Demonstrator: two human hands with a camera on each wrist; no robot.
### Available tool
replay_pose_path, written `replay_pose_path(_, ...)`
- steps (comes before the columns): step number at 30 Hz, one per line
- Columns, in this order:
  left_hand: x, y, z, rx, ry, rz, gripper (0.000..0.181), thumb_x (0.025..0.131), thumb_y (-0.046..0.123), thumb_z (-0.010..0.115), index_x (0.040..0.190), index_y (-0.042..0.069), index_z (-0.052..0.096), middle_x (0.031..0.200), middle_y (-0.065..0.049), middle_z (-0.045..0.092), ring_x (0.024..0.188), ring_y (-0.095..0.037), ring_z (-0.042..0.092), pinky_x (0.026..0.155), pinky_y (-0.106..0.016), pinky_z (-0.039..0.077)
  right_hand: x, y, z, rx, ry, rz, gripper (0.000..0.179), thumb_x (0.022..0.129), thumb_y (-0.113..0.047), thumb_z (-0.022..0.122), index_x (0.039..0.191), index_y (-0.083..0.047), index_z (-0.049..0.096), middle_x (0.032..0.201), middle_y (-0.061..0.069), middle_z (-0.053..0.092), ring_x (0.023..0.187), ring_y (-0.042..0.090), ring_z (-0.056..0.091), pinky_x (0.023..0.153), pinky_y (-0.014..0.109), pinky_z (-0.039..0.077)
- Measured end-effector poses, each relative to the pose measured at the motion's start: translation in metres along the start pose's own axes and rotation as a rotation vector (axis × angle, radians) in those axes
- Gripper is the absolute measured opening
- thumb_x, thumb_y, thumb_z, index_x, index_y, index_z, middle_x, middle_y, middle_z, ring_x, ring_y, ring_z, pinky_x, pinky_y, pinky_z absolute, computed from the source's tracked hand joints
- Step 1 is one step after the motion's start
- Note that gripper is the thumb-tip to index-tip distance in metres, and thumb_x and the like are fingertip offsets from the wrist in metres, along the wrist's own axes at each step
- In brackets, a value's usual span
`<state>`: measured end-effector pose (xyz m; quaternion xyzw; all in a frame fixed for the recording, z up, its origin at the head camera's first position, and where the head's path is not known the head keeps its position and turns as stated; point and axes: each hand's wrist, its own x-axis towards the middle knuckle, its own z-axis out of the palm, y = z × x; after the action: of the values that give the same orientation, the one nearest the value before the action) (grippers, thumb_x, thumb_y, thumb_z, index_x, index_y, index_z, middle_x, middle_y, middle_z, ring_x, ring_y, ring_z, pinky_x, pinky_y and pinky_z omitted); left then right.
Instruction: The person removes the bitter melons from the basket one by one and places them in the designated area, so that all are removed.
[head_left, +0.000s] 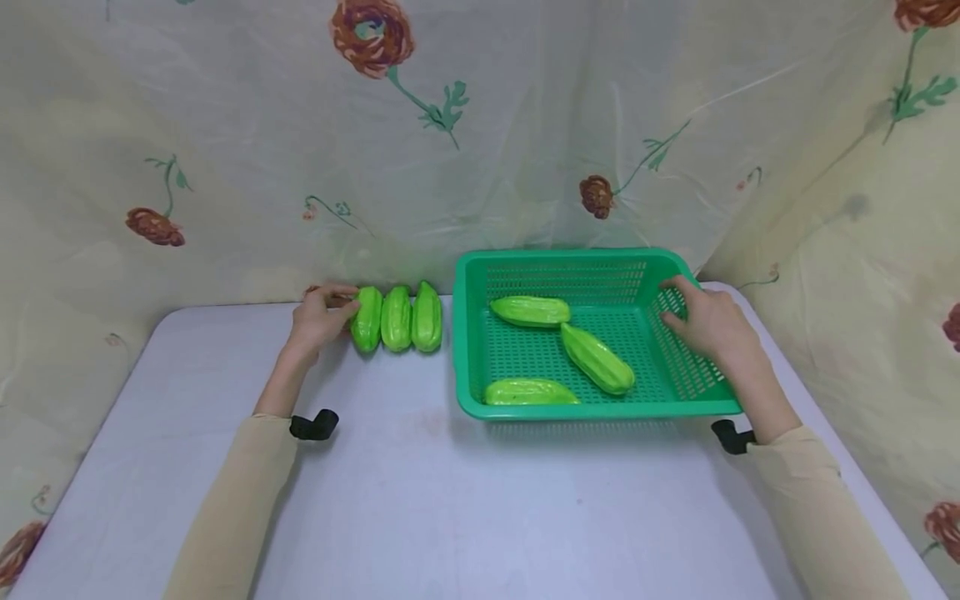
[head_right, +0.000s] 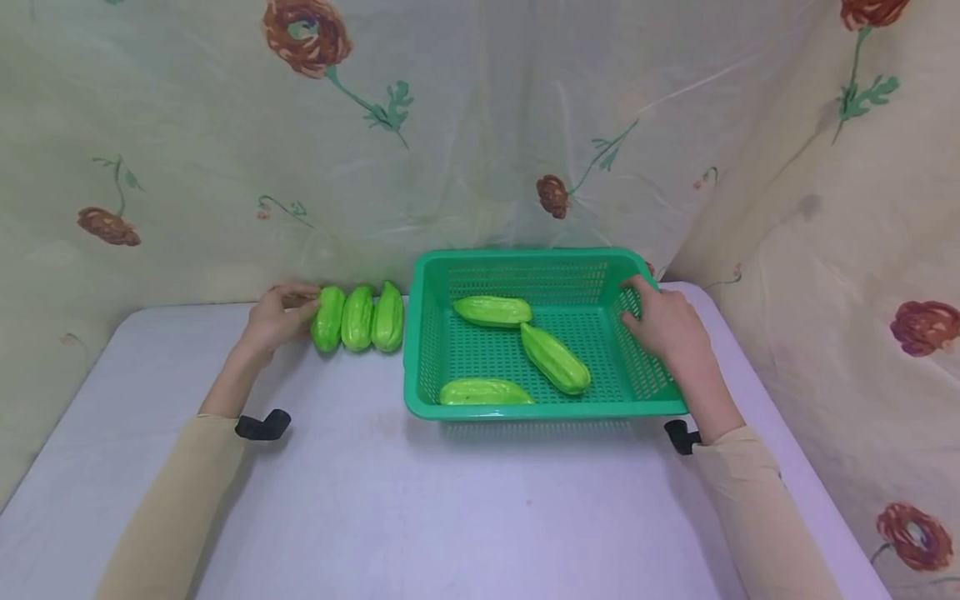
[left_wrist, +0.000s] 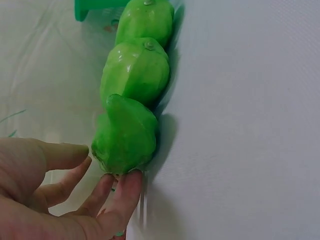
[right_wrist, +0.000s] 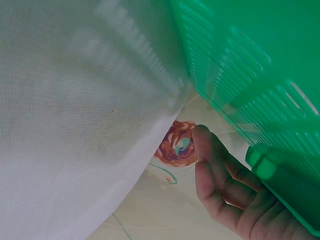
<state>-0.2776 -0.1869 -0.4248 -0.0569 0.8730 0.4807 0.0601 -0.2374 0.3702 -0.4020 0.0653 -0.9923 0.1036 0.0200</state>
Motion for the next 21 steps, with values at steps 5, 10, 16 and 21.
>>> replay_pose_path(5,0.000,-0.001,-0.001,-0.022,-0.002,0.003,0.043,0.113,0.023,0.055,0.152,0.006,0.058,0.148,-0.024,0.057,0.105,-0.025,0.068,0.097,-0.044,0.066,0.000,-0.001,0.000,-0.001,0.005,0.001,0.050,0.107,-0.025,0.063,0.151,-0.006,0.047,0.086,0.032,0.068,0.078,0.045,0.066,0.074,0.066,0.053)
replay_pose_path(10,-0.001,0.001,-0.001,-0.036,-0.001,-0.002,0.043,0.113,0.022,0.055,0.152,0.006,0.058,0.148,-0.024,0.057,0.111,-0.028,0.067,0.099,-0.045,0.065,0.000,-0.001,-0.001,-0.001,0.014,0.001,0.050,0.106,-0.024,0.063,0.150,-0.006,0.048,0.091,0.035,0.069,0.083,0.049,0.067,0.078,0.068,0.053)
replay_pose_path(16,-0.003,0.004,-0.006,-0.050,-0.017,0.022,0.044,0.113,0.020,0.053,0.152,0.002,0.056,0.150,-0.027,0.053,0.125,-0.040,0.064,0.102,-0.049,0.064,-0.001,-0.001,-0.001,0.005,0.013,-0.003,0.050,0.106,-0.024,0.064,0.150,-0.005,0.048,0.083,0.032,0.068,0.078,0.045,0.066,0.075,0.066,0.053)
replay_pose_path(21,-0.007,0.011,-0.015,-0.068,-0.033,0.052,0.048,0.114,0.023,0.052,0.156,0.002,0.051,0.156,-0.029,0.053,0.132,-0.045,0.063,0.108,-0.053,0.060,-0.001,-0.001,0.000,0.006,0.012,-0.002,0.050,0.106,-0.024,0.063,0.150,-0.006,0.048,0.083,0.031,0.068,0.078,0.046,0.065,0.074,0.066,0.053)
